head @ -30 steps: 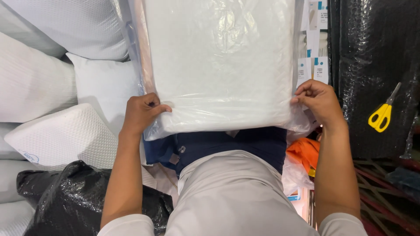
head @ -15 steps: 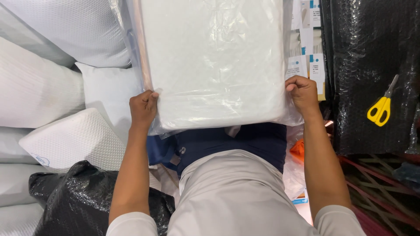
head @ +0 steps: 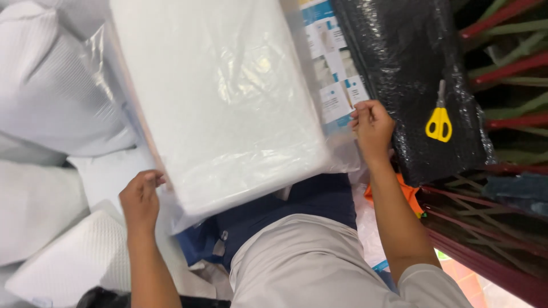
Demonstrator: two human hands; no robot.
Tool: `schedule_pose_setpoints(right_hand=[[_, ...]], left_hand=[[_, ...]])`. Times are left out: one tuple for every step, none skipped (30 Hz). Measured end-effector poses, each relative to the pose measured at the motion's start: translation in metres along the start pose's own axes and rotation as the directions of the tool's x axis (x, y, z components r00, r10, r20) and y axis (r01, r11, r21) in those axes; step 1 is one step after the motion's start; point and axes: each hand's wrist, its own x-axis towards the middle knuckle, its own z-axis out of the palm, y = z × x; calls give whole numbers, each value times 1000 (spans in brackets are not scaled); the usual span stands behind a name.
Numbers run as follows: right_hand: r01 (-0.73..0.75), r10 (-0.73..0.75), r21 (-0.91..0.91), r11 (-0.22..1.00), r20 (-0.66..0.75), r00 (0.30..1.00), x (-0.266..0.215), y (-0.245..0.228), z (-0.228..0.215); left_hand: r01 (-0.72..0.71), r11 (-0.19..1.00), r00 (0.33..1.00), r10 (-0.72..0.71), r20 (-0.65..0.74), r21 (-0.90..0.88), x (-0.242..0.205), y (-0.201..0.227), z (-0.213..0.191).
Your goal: Cleaning a pillow with a lint roller and placing it into a plastic bag for packaging.
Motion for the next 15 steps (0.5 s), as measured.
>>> schedule_pose_setpoints(right_hand=[[-1,1,-10,1000,-35,999,-5,-23,-15],[124,-154,-250,960,-106,982,-13,-47,-29],[212,-310,-485,848,-131,942,-21,-71,-42],[195,-308,-497,846,-154,939,-21,-68,-54],[141,-374,-660,738,-226,899,-23,-65,-66],[65,-450,-792,608,-275,850,-24,-62,-77],[45,-450,-795,604,-294,843,-22,-44,-89],[-45,-398,-857,513,-283,873,-21,-27,-101],[-128,-340,-904,408,-281,898,-20,-10,-113],[-146,-344,-902,406,-299,890,-19,-3,-115],[-191,-298,-896,401,-325,898,-19,5,-117],[-233,-252,-888,396,-349,903,-16,13,-118],[-248,-257,-884,396,-366,894,-15,13,-118],[-284,-203,-869,404,-388,899,-13,14,-116],[-321,-148,-853,411,-409,900,-12,15,-114]], left_hand=[[-27,1000,999,27,22,-11,0,6,-5],[-94,977,993,106,-55,189,-1,11,-10],[-142,913,972,201,-119,383,-2,15,-17],[-167,912,970,220,-103,375,-1,35,-15],[-166,917,958,237,-160,362,-1,55,-14],[-164,923,943,251,-221,349,-2,75,-13],[-187,921,940,269,-209,342,3,100,-3],[-181,964,952,222,-211,197,6,125,7],[-167,985,964,173,-202,47,7,150,17],[-187,982,962,191,-195,40,12,167,35],[-151,980,987,141,-79,-130,16,185,52],[-90,954,993,108,47,-287,20,203,69],[-106,950,991,127,52,-293,23,221,88],[6,910,978,80,191,-414,25,239,105],[133,851,942,51,332,-508,26,257,123]])
